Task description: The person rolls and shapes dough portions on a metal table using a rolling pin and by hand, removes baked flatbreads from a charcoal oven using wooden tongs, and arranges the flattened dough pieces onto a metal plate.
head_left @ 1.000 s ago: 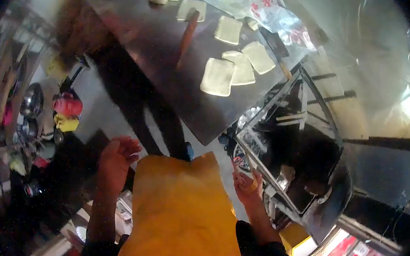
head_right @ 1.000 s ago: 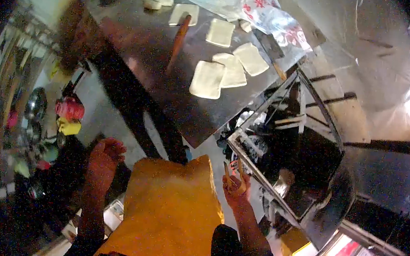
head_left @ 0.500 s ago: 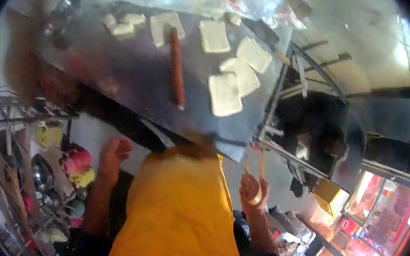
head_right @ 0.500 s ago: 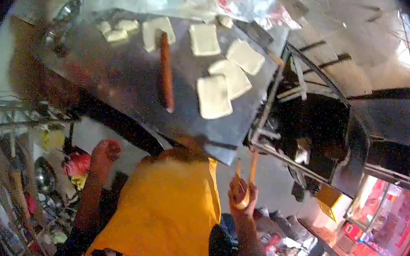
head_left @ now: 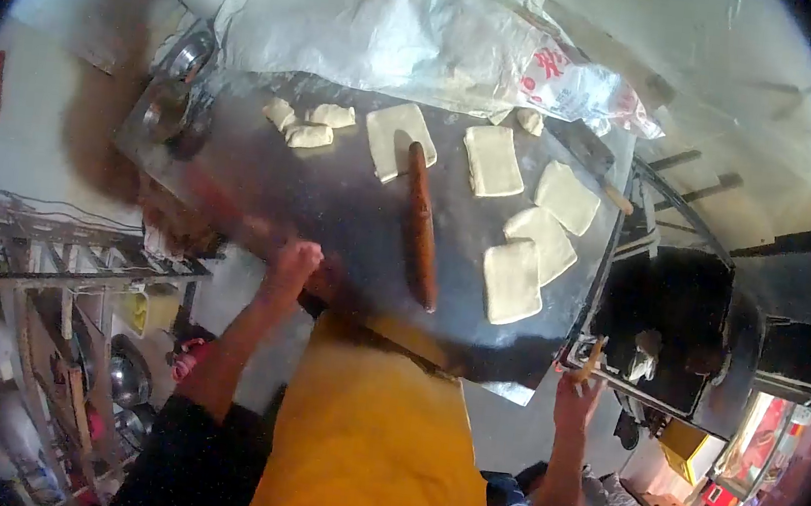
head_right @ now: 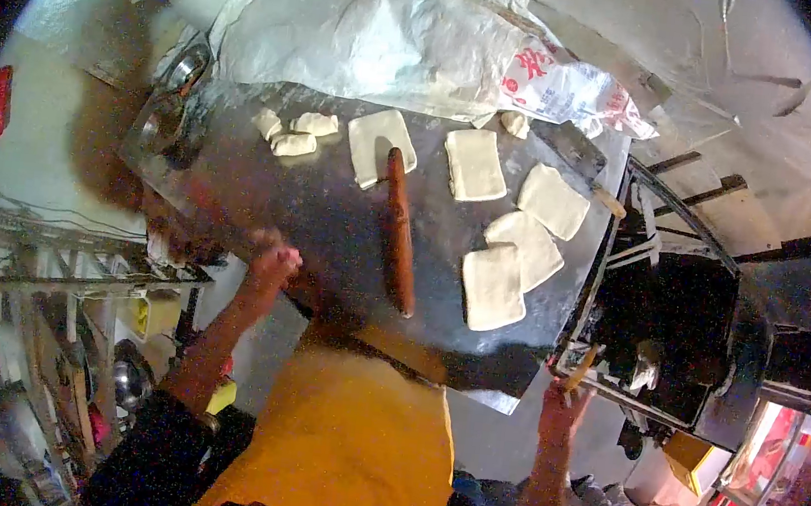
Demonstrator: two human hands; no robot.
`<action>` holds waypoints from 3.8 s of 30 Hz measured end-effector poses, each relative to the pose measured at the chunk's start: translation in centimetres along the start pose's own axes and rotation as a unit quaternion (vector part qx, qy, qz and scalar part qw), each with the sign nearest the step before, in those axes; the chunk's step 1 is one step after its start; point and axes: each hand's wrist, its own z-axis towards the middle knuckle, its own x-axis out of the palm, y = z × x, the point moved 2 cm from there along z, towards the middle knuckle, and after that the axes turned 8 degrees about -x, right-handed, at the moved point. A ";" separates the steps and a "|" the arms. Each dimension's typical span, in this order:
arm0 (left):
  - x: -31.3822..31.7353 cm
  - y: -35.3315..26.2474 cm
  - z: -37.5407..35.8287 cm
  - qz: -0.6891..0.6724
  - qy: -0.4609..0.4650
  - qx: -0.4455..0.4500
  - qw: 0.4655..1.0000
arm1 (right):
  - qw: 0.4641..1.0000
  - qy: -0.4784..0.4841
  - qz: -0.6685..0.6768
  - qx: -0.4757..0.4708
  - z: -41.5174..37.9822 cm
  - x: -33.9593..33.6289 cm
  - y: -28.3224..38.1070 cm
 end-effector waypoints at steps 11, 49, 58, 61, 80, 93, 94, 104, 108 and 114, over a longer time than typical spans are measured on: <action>-4.4 -14.4 14.1 0.612 -0.177 0.362 0.680 | 0.989 -0.114 -0.073 -0.063 -2.2 5.1 -2.9; 15.3 -23.0 12.2 0.207 0.527 0.067 0.822 | 0.701 -0.022 -0.619 -0.354 -17.0 36.8 -7.3; 12.7 -19.3 16.5 0.402 0.214 0.542 0.706 | 0.706 -0.020 -0.617 -0.348 -17.1 37.3 -6.7; 1.4 -19.0 23.2 0.405 0.006 0.485 0.775 | 0.693 -0.032 -0.638 -0.334 -17.1 37.1 -6.9; 4.6 -15.2 21.4 0.393 0.097 0.490 0.772 | 0.680 0.000 -0.657 -0.324 -17.6 37.4 -7.1; 1.7 -10.9 15.7 0.502 0.034 0.427 0.751 | 0.719 0.021 -0.652 -0.239 -16.6 36.7 -4.0; 2.5 -10.5 16.5 0.566 -0.014 0.450 0.690 | 0.714 0.020 -0.658 -0.236 -16.5 36.3 -4.2; -1.3 -14.9 20.1 0.137 0.139 0.249 0.948 | 0.657 0.153 -0.643 -0.364 -17.6 46.2 -1.6; -2.4 -17.1 20.4 0.512 0.032 0.437 0.739 | 0.643 0.156 -0.635 -0.398 -13.1 51.1 -6.4; -0.6 -17.5 25.6 0.521 0.001 0.411 0.748 | 0.619 0.196 -0.669 -0.362 -8.4 53.3 -3.8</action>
